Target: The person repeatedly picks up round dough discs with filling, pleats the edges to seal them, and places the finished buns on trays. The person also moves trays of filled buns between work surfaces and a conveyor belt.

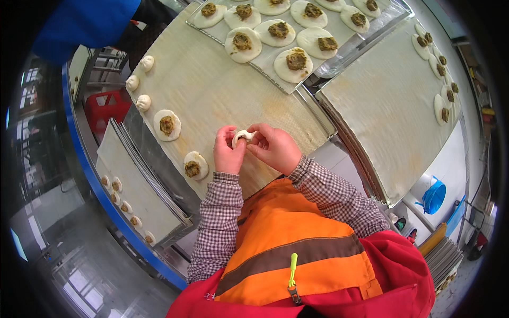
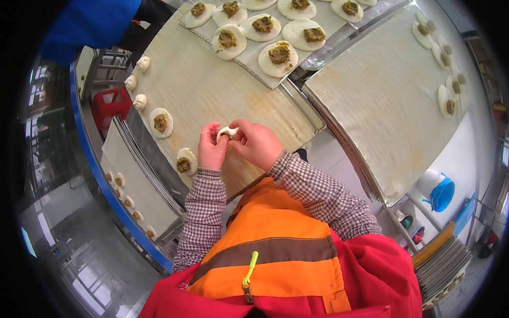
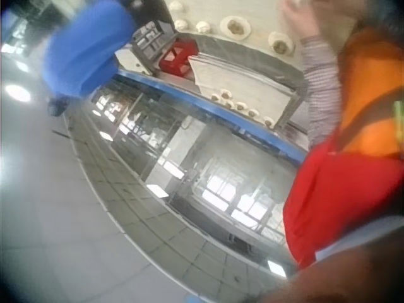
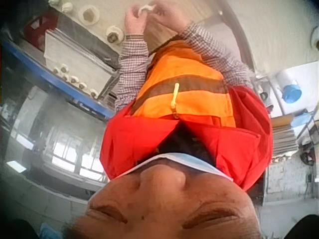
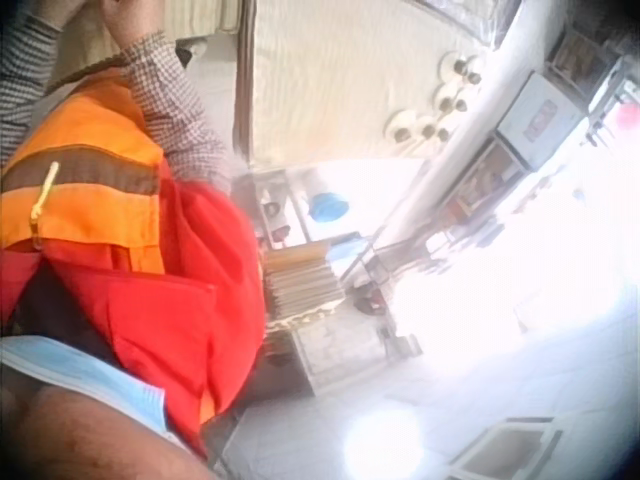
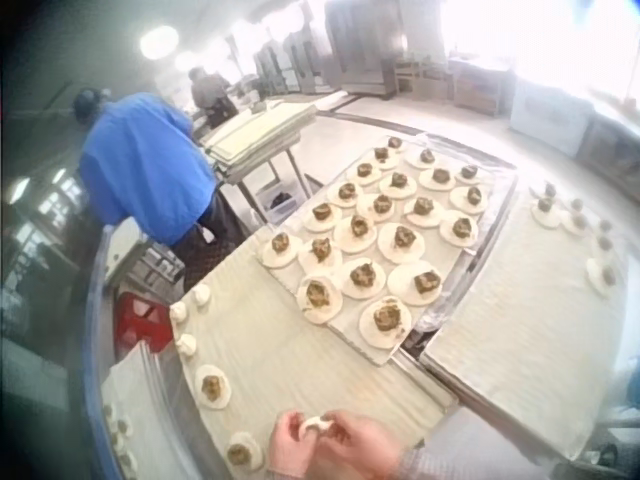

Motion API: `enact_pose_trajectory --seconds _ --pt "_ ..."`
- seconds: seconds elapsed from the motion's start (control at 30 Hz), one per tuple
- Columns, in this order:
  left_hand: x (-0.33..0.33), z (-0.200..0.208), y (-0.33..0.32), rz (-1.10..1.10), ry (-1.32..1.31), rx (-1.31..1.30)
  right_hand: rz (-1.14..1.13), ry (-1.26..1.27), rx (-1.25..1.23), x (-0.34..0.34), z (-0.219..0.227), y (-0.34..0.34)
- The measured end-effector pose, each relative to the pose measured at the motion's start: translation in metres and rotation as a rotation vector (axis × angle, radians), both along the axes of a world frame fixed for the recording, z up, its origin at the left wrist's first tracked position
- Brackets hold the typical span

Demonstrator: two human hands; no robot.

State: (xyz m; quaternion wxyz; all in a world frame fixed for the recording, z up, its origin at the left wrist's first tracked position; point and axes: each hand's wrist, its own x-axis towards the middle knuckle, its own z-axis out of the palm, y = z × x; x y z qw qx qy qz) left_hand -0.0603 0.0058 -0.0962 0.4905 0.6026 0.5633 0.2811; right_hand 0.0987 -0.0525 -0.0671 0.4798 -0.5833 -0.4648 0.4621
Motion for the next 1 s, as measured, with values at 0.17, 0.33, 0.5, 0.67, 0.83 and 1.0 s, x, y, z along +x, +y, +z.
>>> enact_pose_trajectory --seconds 0.17,0.33,0.5,0.67,0.83,1.0 --pt "-0.001 0.007 0.000 0.047 -0.073 -0.045 0.019 -0.251 0.079 -0.006 -0.002 0.009" --pt "-0.013 0.034 -0.002 -0.050 -0.145 -0.011 0.024 -0.446 0.167 -0.019 0.011 0.020" --pt "-0.047 0.058 -0.002 -0.189 -0.294 0.117 0.027 0.293 -0.128 -0.036 0.043 0.017" --pt "-0.064 0.072 -0.011 0.020 -0.498 -0.078 0.079 0.092 -0.027 -0.067 0.070 0.013" --pt "-0.085 0.081 -0.009 -0.039 -0.440 -0.235 0.050 -0.029 0.037 -0.088 0.081 0.007" --pt "-0.098 0.079 -0.008 -0.153 -0.459 -0.448 0.167 -0.439 0.271 -0.092 0.087 0.000"
